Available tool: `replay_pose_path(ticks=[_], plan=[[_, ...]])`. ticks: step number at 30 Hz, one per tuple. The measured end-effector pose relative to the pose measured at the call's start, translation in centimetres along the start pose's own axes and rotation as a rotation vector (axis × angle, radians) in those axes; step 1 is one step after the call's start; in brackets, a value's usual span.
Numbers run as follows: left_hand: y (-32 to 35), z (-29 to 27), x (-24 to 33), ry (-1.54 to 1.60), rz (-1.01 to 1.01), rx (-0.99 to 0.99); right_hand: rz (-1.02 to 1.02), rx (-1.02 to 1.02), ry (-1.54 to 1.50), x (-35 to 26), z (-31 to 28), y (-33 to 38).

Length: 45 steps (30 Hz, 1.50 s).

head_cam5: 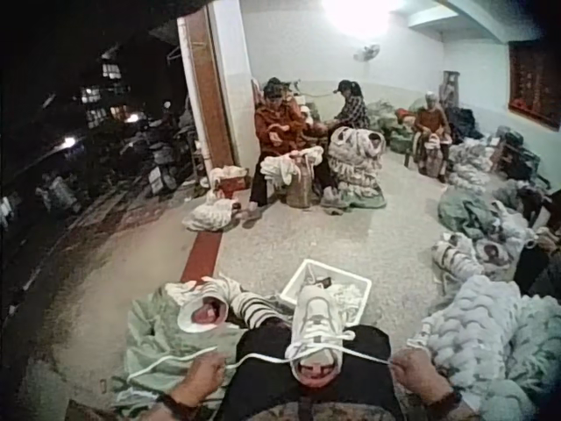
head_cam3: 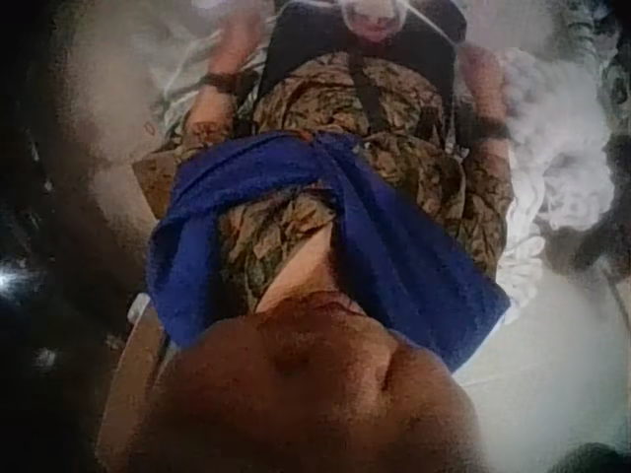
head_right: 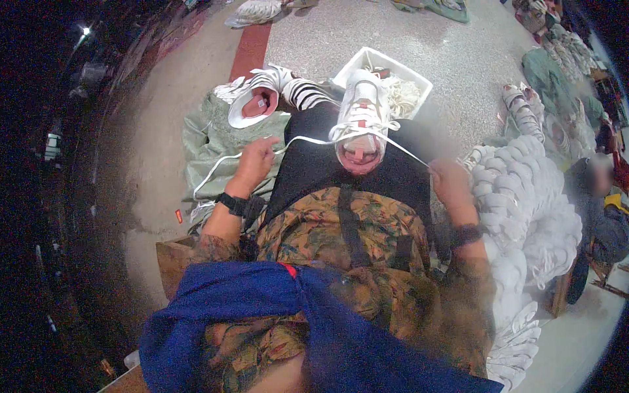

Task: Insert laces and assemble components of white and pink athletic shoes.

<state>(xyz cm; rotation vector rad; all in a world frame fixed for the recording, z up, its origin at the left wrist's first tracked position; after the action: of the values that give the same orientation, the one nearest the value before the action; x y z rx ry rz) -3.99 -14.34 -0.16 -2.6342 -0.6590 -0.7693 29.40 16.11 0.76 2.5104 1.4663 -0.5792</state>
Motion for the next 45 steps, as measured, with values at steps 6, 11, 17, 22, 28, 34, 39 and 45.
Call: replay_pose_path(ticks=[6,11,17,22,28,34,39,45], plan=[[1.7,1.0,-1.4,-0.42,-0.175,-0.288,0.046,0.069,0.185,2.3,-3.6,0.8],[1.4,1.6,-1.1,-0.394,-0.117,-0.269,0.1,0.095,0.067,5.8,-3.1,2.8],[1.6,0.4,-2.2,-0.335,-0.144,-0.287,0.051,0.03,0.531,6.4,-5.7,2.3],[1.4,0.5,-2.9,-0.294,-0.1,-0.208,0.622,0.199,-0.587,9.4,-6.4,0.2],[0.0,3.0,2.3,1.066,-0.508,-0.47,0.325,-0.1,-1.416,-4.2,3.8,-4.7],[-2.4,4.3,6.4,1.411,-0.507,-0.558,0.243,0.148,-1.38,-6.5,6.5,-7.9],[-3.5,5.8,8.1,1.379,-0.512,-0.541,0.335,0.215,-0.978,-6.1,6.7,-7.8],[-5.2,6.7,8.1,1.509,-0.401,-0.497,0.123,0.371,-0.315,-8.9,4.9,-7.8]])
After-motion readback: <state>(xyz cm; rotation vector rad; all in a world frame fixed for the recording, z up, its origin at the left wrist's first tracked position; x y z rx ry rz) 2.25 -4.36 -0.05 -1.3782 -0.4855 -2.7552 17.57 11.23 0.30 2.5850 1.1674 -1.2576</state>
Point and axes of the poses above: each hand's wrist, its own y-axis away from the middle knuckle, its own z-axis out of the palm, x = y × z, the point moved 6 cm from there along -y, towards the middle knuckle, and after that the axes turned 6 degrees about -x, right-handed, at the moved point
